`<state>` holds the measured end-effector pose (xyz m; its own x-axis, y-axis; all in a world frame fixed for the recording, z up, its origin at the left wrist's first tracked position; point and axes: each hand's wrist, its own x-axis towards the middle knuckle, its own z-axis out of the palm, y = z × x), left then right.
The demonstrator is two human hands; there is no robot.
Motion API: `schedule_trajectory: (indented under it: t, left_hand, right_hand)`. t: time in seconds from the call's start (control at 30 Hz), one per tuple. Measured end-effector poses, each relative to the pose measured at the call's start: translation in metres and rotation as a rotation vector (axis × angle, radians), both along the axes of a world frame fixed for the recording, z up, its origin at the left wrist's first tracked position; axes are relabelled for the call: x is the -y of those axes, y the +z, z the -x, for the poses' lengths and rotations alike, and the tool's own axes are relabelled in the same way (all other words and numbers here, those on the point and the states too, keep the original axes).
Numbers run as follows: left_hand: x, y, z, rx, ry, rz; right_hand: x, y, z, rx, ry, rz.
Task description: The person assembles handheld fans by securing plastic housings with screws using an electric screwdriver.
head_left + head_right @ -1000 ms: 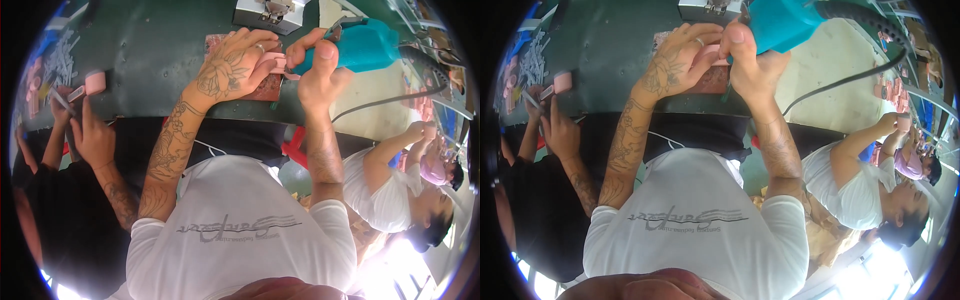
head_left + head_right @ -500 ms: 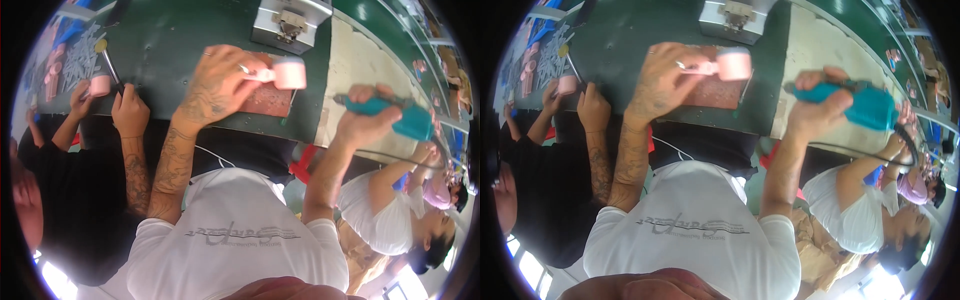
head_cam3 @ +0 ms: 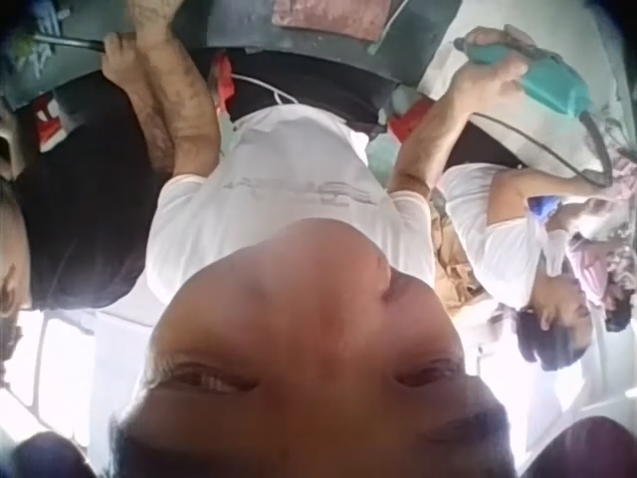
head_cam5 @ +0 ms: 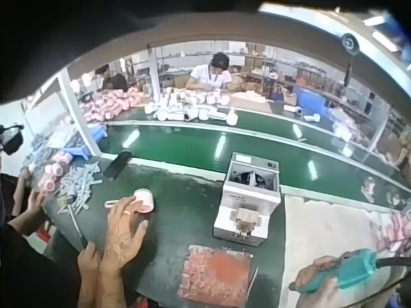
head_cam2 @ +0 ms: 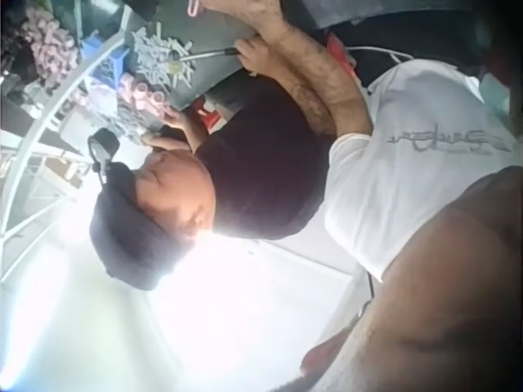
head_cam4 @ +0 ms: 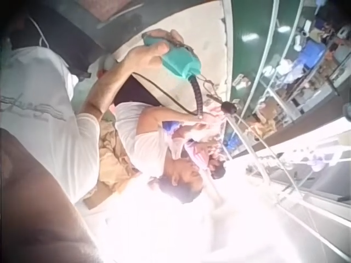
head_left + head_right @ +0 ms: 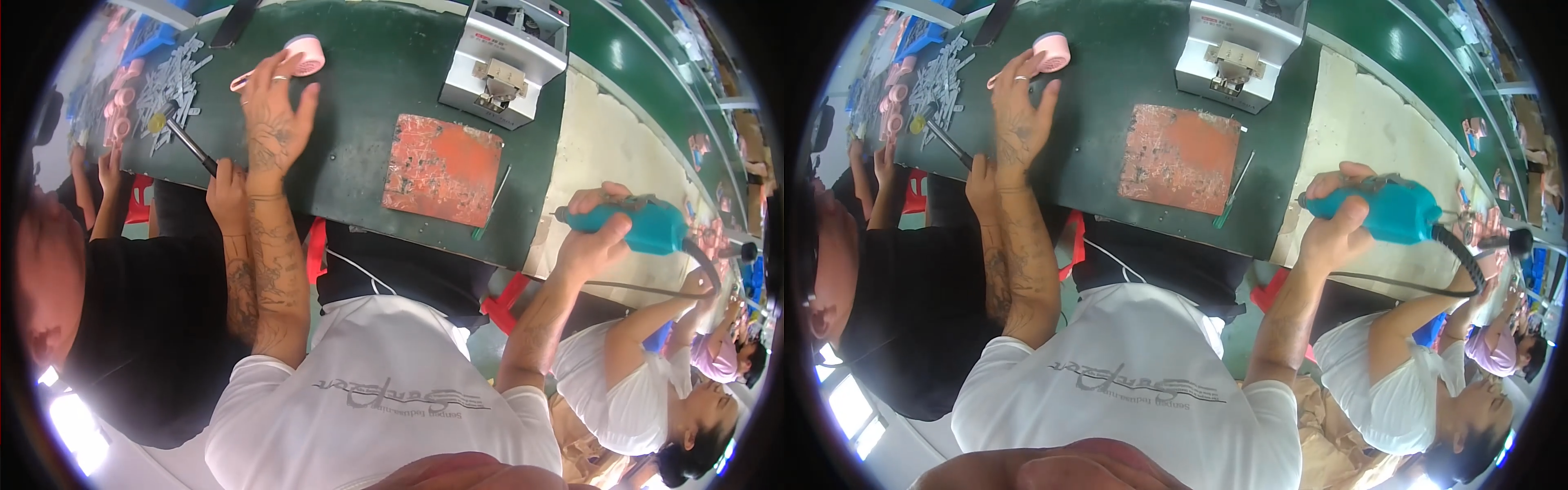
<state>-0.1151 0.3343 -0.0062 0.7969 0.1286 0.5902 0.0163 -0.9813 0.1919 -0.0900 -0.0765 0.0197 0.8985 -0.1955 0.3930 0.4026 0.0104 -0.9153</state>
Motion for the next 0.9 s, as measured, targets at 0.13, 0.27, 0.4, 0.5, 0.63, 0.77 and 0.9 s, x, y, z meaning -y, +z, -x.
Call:
schedule_trajectory:
  t: [0.13,0.27,0.4,0.5,0.63,0.77,0.9]
  left_hand:
    - [0.065,0.008,-0.013,0.01,-0.33,0.33]
    - [0.101,-0.005,-0.023,-0.135,-0.386,0.532]
    - [0.098,-0.025,-0.022,-0.102,-0.386,0.63]
    - [0.101,-0.023,-0.02,-0.177,-0.341,0.637]
    - [0.102,-0.023,-0.023,-0.214,-0.336,0.634]
    - [0.101,-0.026,-0.025,-0.193,-0.337,0.643]
    - [0.103,-0.025,-0.025,-0.223,-0.305,0.648]
  right_hand:
    - [-0.009,0.006,-0.017,-0.067,0.001,0.037]
    - [-0.023,0.01,-0.046,-0.052,-0.018,0.029]
    - [-0.033,0.007,-0.077,-0.032,0.071,-0.023]
    - [-0.041,0.005,-0.084,-0.017,0.078,-0.038]
    - [-0.043,-0.01,-0.078,0.022,0.007,-0.008]
    - [-0.042,-0.022,-0.071,0.051,-0.006,0.026]
    - [-0.042,-0.023,-0.064,0.026,0.045,-0.016]
